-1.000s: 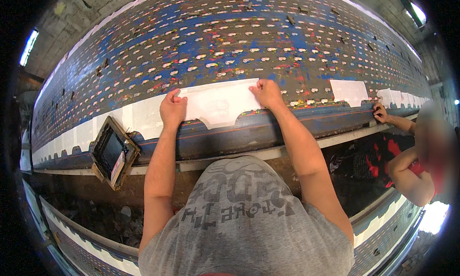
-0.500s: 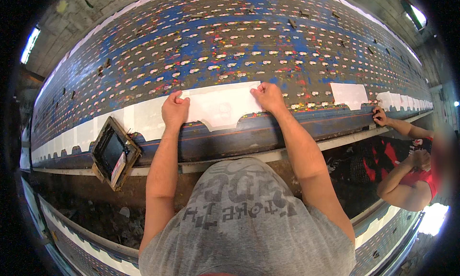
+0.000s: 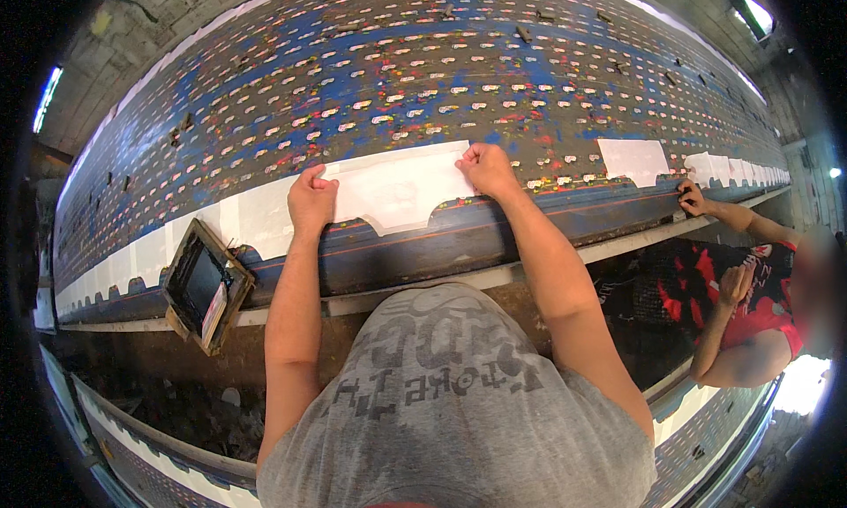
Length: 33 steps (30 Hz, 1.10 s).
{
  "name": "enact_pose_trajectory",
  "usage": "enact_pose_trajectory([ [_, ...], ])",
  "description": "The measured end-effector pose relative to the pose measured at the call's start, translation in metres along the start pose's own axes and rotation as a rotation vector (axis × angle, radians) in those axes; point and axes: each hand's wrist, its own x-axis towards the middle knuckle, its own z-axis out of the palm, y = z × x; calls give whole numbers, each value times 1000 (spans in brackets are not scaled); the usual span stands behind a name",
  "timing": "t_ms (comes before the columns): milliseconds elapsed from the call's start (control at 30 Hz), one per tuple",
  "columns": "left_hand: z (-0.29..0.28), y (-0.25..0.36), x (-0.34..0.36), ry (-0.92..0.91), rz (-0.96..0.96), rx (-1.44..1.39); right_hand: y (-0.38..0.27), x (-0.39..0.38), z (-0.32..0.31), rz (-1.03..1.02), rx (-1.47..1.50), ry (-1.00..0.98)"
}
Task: The person repeatedly rubs a small rectangular block against a long textile roll to transfer a pattern. They occasionally pause to reposition the block and smooth the fabric. The task is performed continuously along the length of the textile.
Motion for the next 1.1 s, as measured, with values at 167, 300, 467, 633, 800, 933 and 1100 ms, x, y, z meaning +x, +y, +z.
enact_pose_trajectory([
  [167,1,-3,2,1,8,-11,-1,-3,0,2,13,7],
  [300,0,-2,0,4,17,-28,-4,-6,0,-10,-15,18],
  [467,-4,5,-5,-2,-15,-56,-8,-10,2,-23,-10,46],
  [633,-2,-1,-6,10,14,-84,-5,-12,5,-17,9,82],
  [800,6,-11,-6,51,85,-151,0,-15,7,-47,85,124],
  [933,7,-18,-5,71,129,-164,5,-13,5,4,167,141],
  [1100,11,-28,-3,93,210,-209,20,-12,6,-57,292,146],
])
